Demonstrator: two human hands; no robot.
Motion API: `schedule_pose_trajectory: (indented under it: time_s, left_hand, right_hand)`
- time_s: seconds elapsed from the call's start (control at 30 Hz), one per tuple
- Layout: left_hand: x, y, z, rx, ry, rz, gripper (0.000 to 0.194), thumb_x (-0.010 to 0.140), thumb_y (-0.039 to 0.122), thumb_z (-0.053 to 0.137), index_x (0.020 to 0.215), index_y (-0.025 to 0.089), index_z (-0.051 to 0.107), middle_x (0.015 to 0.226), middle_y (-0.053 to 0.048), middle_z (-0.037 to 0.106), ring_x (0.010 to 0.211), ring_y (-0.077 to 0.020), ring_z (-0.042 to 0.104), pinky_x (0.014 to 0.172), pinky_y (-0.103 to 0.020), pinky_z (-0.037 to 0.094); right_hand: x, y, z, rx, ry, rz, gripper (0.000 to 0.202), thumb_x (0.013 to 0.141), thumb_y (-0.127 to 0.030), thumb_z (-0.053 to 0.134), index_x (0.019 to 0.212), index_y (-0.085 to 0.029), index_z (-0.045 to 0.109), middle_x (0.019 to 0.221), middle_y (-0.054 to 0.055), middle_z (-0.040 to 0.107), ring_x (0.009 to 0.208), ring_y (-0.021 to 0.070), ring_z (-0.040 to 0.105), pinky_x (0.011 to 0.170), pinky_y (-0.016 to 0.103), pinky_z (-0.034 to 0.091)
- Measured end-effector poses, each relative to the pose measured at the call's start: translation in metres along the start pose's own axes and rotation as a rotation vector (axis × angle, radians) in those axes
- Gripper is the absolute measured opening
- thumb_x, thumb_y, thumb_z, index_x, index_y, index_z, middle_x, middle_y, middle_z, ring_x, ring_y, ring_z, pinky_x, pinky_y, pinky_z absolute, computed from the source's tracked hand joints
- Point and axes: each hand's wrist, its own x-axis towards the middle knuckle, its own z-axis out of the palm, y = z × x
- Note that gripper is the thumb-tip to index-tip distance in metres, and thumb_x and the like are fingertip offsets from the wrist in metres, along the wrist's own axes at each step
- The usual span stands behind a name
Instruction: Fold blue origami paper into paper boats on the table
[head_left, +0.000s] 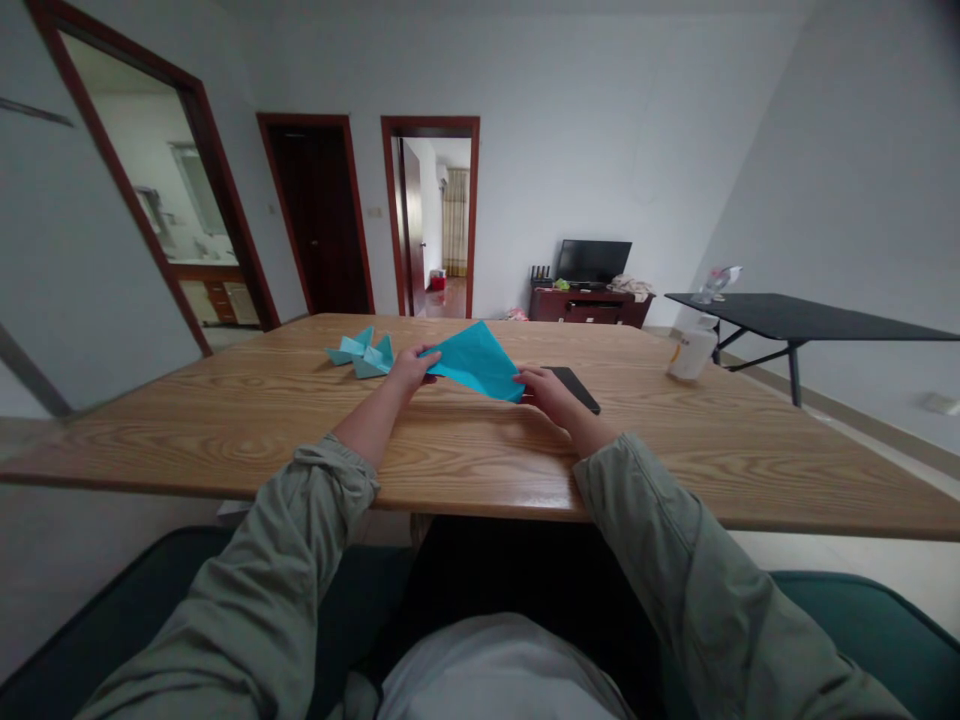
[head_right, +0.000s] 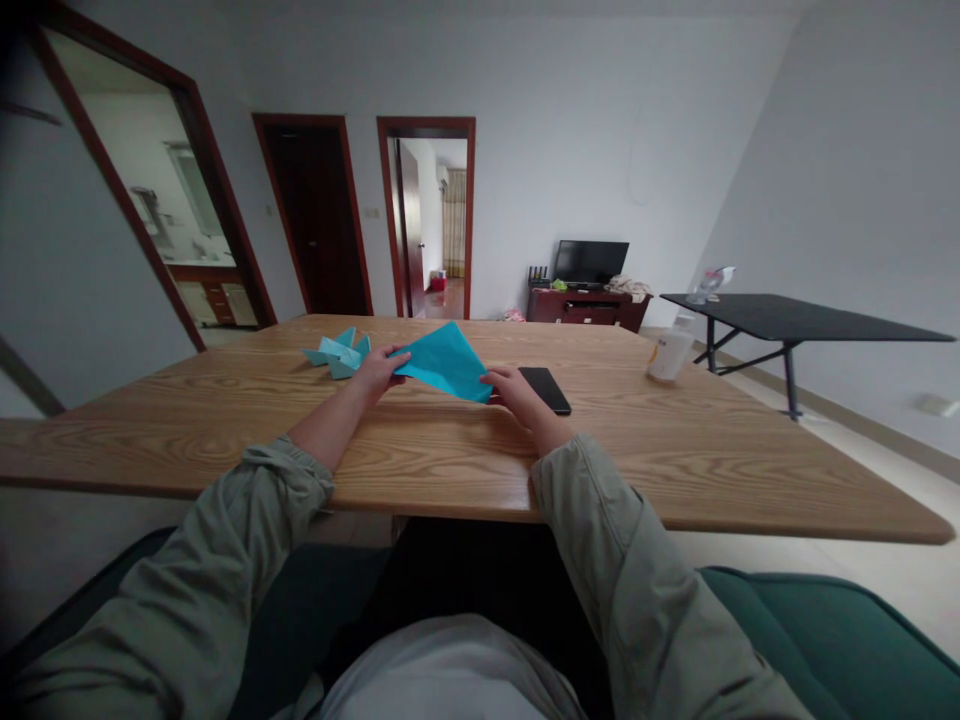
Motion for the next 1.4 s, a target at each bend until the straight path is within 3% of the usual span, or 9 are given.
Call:
schedule_pose_trajectory:
  time_s: [0.13, 0.23, 0.37, 0.5, 0.7, 0.87, 1.07, 1.27, 1.4]
  left_hand:
    - [0.003, -0.005, -0.002, 0.043, -0.034, 0.011, 0.041, 0.060, 0.042, 0.078, 0.087, 0.014, 0.067, 0.072, -0.002, 0.065, 0.058, -0.0106, 0.056, 0.051, -0.022, 0.046]
    - [0.002, -0.007, -0.007, 0.150, -0.071, 0.044, 0.041, 0.060, 0.039, 0.078, 0.091, 0.014, 0.068, 0.070, -0.001, 0.064, 0.055, -0.0091, 0.052, 0.048, -0.019, 0.040]
    - [0.000, -0.008, -0.018, 0.279, -0.174, 0.063, 0.040, 0.063, 0.033, 0.074, 0.099, 0.017, 0.066, 0.063, 0.002, 0.059, 0.050, -0.0081, 0.046, 0.045, -0.019, 0.035]
    - [0.000, -0.009, -0.028, 0.361, -0.240, 0.004, 0.023, 0.064, 0.026, 0.067, 0.084, 0.015, 0.070, 0.068, -0.001, 0.060, 0.056, -0.0098, 0.050, 0.049, -0.021, 0.040]
    - [-0.004, 0.000, -0.040, 0.090, -0.272, -0.082, 0.038, 0.058, 0.014, 0.057, 0.093, 0.015, 0.073, 0.078, -0.004, 0.065, 0.064, -0.0111, 0.057, 0.056, -0.022, 0.043]
    - [-0.015, 0.011, -0.041, -0.016, -0.358, -0.043, 0.049, 0.059, 0.016, 0.071, 0.108, 0.019, 0.070, 0.089, -0.005, 0.068, 0.074, -0.0130, 0.065, 0.059, -0.021, 0.043]
    - [-0.016, 0.010, -0.033, -0.017, -0.245, 0.036, 0.048, 0.056, 0.034, 0.085, 0.099, 0.018, 0.070, 0.089, -0.004, 0.068, 0.071, -0.0127, 0.065, 0.056, -0.020, 0.039]
    - [-0.014, 0.008, -0.031, 0.094, -0.162, 0.088, 0.042, 0.055, 0.042, 0.084, 0.087, 0.017, 0.071, 0.075, -0.004, 0.067, 0.071, -0.0159, 0.067, 0.056, -0.021, 0.038]
    - [-0.012, 0.006, -0.033, 0.198, -0.144, 0.093, 0.042, 0.059, 0.047, 0.082, 0.083, 0.014, 0.072, 0.075, -0.006, 0.068, 0.071, -0.0173, 0.067, 0.056, -0.022, 0.037]
  right_hand:
    - [0.002, 0.000, -0.003, -0.187, 0.147, -0.081, 0.024, 0.080, -0.037, 0.063, 0.083, -0.015, 0.071, 0.086, 0.006, 0.071, 0.074, 0.0155, 0.061, 0.068, 0.026, 0.051]
    - [0.005, 0.002, -0.005, -0.277, 0.164, -0.102, 0.018, 0.080, -0.029, 0.064, 0.090, -0.015, 0.072, 0.083, 0.005, 0.071, 0.074, 0.0146, 0.061, 0.069, 0.025, 0.050]
    - [0.005, 0.006, -0.004, -0.339, 0.206, -0.084, 0.029, 0.081, -0.024, 0.062, 0.109, -0.020, 0.067, 0.077, 0.002, 0.069, 0.062, 0.0116, 0.056, 0.053, 0.020, 0.045]
    - [0.003, 0.006, -0.002, -0.408, 0.219, -0.064, 0.024, 0.082, -0.024, 0.056, 0.100, -0.020, 0.071, 0.085, 0.004, 0.068, 0.061, 0.0109, 0.054, 0.045, 0.017, 0.039]
    - [0.002, 0.001, -0.005, -0.022, 0.115, 0.019, 0.035, 0.076, -0.026, 0.050, 0.103, -0.016, 0.070, 0.102, 0.009, 0.068, 0.070, 0.0146, 0.063, 0.056, 0.022, 0.048]
    - [0.001, -0.004, -0.014, 0.287, -0.020, -0.020, 0.055, 0.071, -0.024, 0.039, 0.120, -0.016, 0.062, 0.099, 0.009, 0.069, 0.079, 0.0182, 0.068, 0.065, 0.027, 0.052]
    - [-0.007, -0.010, -0.009, 0.225, -0.051, -0.061, 0.053, 0.076, -0.021, 0.045, 0.128, -0.026, 0.056, 0.117, 0.005, 0.066, 0.088, 0.0161, 0.069, 0.072, 0.027, 0.054]
    - [-0.008, -0.009, 0.001, 0.153, -0.095, -0.039, 0.035, 0.082, -0.021, 0.058, 0.117, -0.021, 0.063, 0.107, 0.007, 0.069, 0.081, 0.0154, 0.070, 0.066, 0.024, 0.055]
    - [-0.007, -0.008, 0.001, 0.116, -0.096, -0.036, 0.038, 0.082, -0.019, 0.060, 0.119, -0.020, 0.062, 0.103, 0.008, 0.071, 0.079, 0.0151, 0.070, 0.066, 0.024, 0.055]
